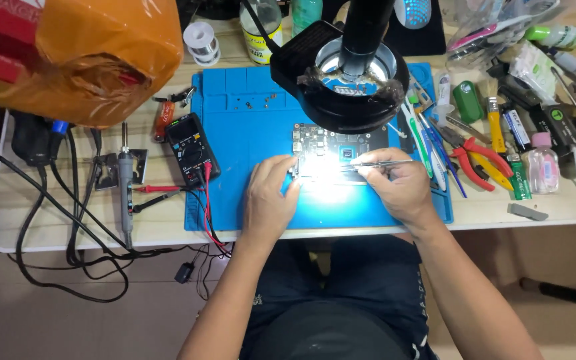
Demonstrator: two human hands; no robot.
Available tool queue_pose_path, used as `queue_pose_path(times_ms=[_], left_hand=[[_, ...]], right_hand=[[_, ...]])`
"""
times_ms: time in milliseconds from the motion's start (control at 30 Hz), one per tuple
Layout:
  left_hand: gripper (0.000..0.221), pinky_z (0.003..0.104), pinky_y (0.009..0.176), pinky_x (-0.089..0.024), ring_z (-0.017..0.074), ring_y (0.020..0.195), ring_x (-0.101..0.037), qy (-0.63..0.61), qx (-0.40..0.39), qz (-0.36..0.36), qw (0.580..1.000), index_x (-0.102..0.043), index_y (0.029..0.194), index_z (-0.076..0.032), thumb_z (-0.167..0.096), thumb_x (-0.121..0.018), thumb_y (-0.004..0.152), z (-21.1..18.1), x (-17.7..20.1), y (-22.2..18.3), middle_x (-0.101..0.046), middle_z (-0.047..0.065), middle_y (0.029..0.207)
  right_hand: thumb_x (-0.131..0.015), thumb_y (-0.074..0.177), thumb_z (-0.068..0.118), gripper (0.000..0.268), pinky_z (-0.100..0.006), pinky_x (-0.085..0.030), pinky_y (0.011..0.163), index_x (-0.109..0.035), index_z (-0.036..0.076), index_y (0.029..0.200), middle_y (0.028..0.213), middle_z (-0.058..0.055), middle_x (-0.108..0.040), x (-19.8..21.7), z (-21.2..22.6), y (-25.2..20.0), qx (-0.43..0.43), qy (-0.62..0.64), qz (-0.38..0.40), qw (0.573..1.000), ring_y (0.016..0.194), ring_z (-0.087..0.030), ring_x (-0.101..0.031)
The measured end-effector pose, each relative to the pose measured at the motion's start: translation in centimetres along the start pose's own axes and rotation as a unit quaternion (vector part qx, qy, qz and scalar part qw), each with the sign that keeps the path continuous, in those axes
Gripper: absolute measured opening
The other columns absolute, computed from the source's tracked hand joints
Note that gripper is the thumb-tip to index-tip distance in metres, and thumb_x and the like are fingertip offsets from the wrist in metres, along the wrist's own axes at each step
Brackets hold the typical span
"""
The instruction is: Testing a graphics card circuit board with a digital multimeter and probes on a repair bench to diagnose electrical issues.
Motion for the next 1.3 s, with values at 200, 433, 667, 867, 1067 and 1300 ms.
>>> queue_pose_path(times_ms=[200,433,667,867,1067,1300], left_hand=[[0.048,0.047,0.100,-0.060,0.0339,0.117,-0.073,0.003,0.002,-0.003,1.000,-0.080,0.132,-0.015,-0.006,-0.087,0.085,0.2,-0.2,-0.2,-0.074,0.007,0.129],[0.047,0.049,0.100,-0.060,0.0351,0.116,-0.073,0.000,0.008,0.015,1.000,-0.080,0.132,-0.014,-0.005,-0.085,0.086,-0.1,-0.2,0.0,-0.075,0.008,0.130],[0.046,0.051,0.099,-0.060,0.0382,0.117,-0.072,0.001,-0.001,0.017,1.000,-0.079,0.133,-0.012,-0.007,-0.085,0.087,-0.6,0.1,0.1,-0.074,0.011,0.133],[0.045,0.052,0.100,-0.059,0.0400,0.118,-0.072,0.007,-0.005,0.022,1.000,-0.079,0.132,-0.011,-0.011,-0.084,0.087,-0.6,0.0,0.1,-0.073,0.013,0.133],[0.044,0.050,0.100,-0.058,0.0382,0.117,-0.072,0.012,-0.014,0.019,1.000,-0.078,0.133,-0.013,-0.013,-0.084,0.089,-0.2,-0.5,-0.1,-0.072,0.011,0.132],[0.046,0.048,0.099,-0.058,0.0355,0.114,-0.072,0.019,-0.012,0.016,1.000,-0.079,0.132,-0.015,-0.012,-0.085,0.087,-0.2,-0.5,0.0,-0.073,0.008,0.130]], right_hand=[[-0.085,0.089,-0.001,0.019,-0.027,-0.054,0.058,-0.084,0.002,0.108,0.068,-0.005,-0.069,-0.3,-1.5,-0.6,0.002,-0.032,-0.001,0.999,0.061,-0.010,-0.062],[-0.085,0.087,-0.003,0.020,-0.031,-0.056,0.057,-0.084,0.003,0.107,0.065,-0.007,-0.070,-0.4,0.0,-0.8,0.037,-0.061,0.001,0.997,0.058,-0.016,-0.063],[-0.086,0.088,0.000,0.019,-0.033,-0.057,0.058,-0.083,0.005,0.106,0.064,-0.006,-0.070,-0.3,-0.2,-0.9,0.051,-0.074,0.001,0.996,0.057,-0.017,-0.065],[-0.086,0.088,-0.001,0.017,-0.032,-0.056,0.056,-0.083,0.004,0.104,0.064,-0.007,-0.070,-0.2,-0.6,-1.0,0.042,-0.065,-0.006,0.997,0.057,-0.017,-0.064],[-0.085,0.088,-0.002,0.018,-0.031,-0.055,0.058,-0.084,0.004,0.104,0.065,-0.005,-0.068,-0.6,0.8,-0.1,0.028,-0.035,-0.015,0.999,0.058,-0.013,-0.061],[-0.085,0.092,-0.001,0.012,-0.026,-0.053,0.056,-0.084,0.002,0.104,0.066,-0.002,-0.066,-1.3,0.5,0.8,0.008,0.011,-0.011,1.000,0.061,-0.007,-0.057]])
Point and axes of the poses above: each hand's wrist, its own y-axis towards the middle knuckle, its own x-axis out of the back of the hand, z = x × y, the point moved 9 cm from there along y, towards the middle knuckle
